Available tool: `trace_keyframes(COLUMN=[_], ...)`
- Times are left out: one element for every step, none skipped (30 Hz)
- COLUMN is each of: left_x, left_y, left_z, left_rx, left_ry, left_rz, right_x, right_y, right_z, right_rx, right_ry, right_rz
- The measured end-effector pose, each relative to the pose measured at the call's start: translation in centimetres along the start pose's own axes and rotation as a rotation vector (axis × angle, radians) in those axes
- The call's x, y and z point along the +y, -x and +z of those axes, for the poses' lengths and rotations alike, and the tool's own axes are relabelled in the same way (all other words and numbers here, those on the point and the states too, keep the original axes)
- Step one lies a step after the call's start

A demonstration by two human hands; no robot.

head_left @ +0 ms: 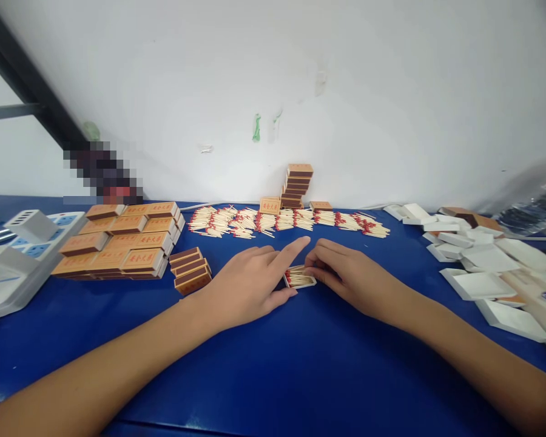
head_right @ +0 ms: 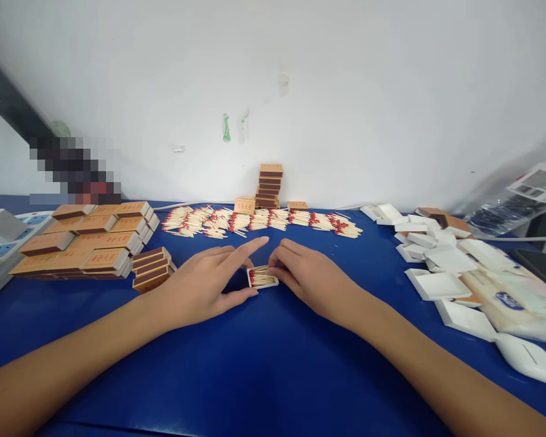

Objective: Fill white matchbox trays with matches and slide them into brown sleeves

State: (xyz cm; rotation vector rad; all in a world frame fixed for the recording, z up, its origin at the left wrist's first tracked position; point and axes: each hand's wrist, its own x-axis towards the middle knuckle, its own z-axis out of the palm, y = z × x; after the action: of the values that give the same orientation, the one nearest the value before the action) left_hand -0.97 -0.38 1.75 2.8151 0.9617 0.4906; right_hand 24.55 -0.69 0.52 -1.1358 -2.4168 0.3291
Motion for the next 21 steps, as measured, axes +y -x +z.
trace_keyframes(left_x=[0.0,-0.01,-0.01,-0.01,-0.01,0.0,0.01,0.03,0.04,0.05,0.06,0.06,0.06,0.05,0.04,0.03,0.02,0.01,-0.01,-0.04,-0.06], left_y=[-0.03,-0.06,-0.09,-0.11,-0.13,-0.14,-0.14,-0.14,-0.13,-0.13,-0.12,-0.12,-0.11,-0.1,-0.09,-0.08,-0.07,-0.05,-0.03,0.0,0.02], left_z=[-0.02,-0.03,-0.03,-0.04,-0.04,-0.04,-0.05,-0.05,-0.07,-0.08,-0.08,-0.09,-0.08,-0.07,-0.05,-0.02,0.01,0.05,0.09,0.13,0.16], left_rx=[-0.002,-0.004,-0.007,-0.011,-0.017,-0.023,-0.029,-0.035,-0.04,-0.043,-0.048,-0.052,-0.055,-0.056,-0.054,-0.052,-0.048,-0.043,-0.038,-0.031,-0.025], left_ry=[0.003,0.006,0.01,0.013,0.015,0.014,0.013,0.012,0.012,0.015,0.019,0.023,0.026,0.028,0.028,0.028,0.026,0.025,0.022,0.02,0.019], left_rz=[0.001,0.002,0.004,0.003,0.001,-0.004,-0.01,-0.014,-0.018,-0.02,-0.021,-0.022,-0.022,-0.021,-0.018,-0.014,-0.01,-0.005,-0.002,0.001,0.003], right_x=[-0.09,-0.14,-0.15,-0.14,-0.11,-0.07,-0.02,0.02,0.04,0.05,0.03,-0.01,-0.07,-0.13,-0.2,-0.26,-0.32,-0.35,-0.37,-0.37,-0.36], right_y=[-0.01,-0.02,-0.02,-0.01,-0.01,0.0,0.0,0.0,-0.01,-0.03,-0.05,-0.08,-0.11,-0.13,-0.15,-0.15,-0.13,-0.1,-0.04,0.03,0.1], right_z=[0.06,0.11,0.15,0.18,0.21,0.23,0.25,0.26,0.27,0.29,0.32,0.37,0.42,0.48,0.53,0.54,0.52,0.44,0.31,0.14,-0.06], right_rx=[0.003,0.006,0.008,0.01,0.01,0.009,0.006,0.001,-0.006,-0.015,-0.023,-0.027,-0.028,-0.025,-0.02,-0.015,-0.01,-0.008,-0.01,-0.017,-0.026], right_ry=[-0.004,-0.007,-0.01,-0.016,-0.025,-0.037,-0.051,-0.067,-0.085,-0.104,-0.121,-0.135,-0.146,-0.154,-0.157,-0.157,-0.157,-0.156,-0.155,-0.152,-0.146], right_rz=[0.0,0.0,0.001,0.002,0.003,0.006,0.011,0.019,0.031,0.046,0.062,0.076,0.088,0.096,0.099,0.098,0.096,0.093,0.092,0.095,0.101])
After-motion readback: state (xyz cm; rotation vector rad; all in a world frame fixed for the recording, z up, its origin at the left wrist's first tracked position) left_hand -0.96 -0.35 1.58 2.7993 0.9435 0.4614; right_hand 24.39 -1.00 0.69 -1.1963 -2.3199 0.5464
